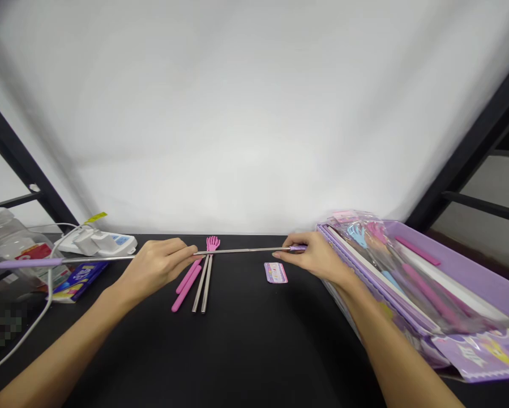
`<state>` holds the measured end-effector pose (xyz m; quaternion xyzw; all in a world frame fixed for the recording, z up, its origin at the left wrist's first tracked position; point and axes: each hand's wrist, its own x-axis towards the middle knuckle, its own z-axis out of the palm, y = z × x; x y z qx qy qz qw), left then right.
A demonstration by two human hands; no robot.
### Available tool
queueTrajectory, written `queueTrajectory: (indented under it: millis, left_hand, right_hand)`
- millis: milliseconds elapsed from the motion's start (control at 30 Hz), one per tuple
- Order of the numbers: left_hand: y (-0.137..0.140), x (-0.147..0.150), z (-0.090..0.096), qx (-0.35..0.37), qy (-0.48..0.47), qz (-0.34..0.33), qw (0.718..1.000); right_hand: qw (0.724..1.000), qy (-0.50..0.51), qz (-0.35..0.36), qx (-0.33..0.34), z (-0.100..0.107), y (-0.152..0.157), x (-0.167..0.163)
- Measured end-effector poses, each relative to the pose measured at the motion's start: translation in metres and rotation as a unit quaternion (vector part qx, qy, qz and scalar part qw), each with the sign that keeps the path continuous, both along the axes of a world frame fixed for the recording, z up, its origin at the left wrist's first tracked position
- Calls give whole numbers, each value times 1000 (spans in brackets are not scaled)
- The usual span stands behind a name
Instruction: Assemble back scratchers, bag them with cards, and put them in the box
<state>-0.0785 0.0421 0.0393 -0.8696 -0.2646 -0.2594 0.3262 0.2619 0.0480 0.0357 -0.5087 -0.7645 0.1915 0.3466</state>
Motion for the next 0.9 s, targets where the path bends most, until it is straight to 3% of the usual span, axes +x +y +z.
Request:
queueTrajectory:
  millis: [133,333,567,767,900]
  left_hand:
    - [2,0,-2,0,-2,-7,1000]
    - [-5,33,-13,43,-3,-24,999]
    - [5,8,-3,-11,-8,7,1000]
    - [-4,34,-10,26,-15,-38,999]
    - [0,21,-6,-34,10,9,999]
  right_hand:
    - [998,-37,-31,29,0,0,4]
    - [998,-59,18,-19,-6,-6,-38]
    - [996,-51,-55,44,-3,2,1]
    - [997,-69,7,-19,-9,-4,-34]
    - [997,-79,-6,-2,-6,0,-18]
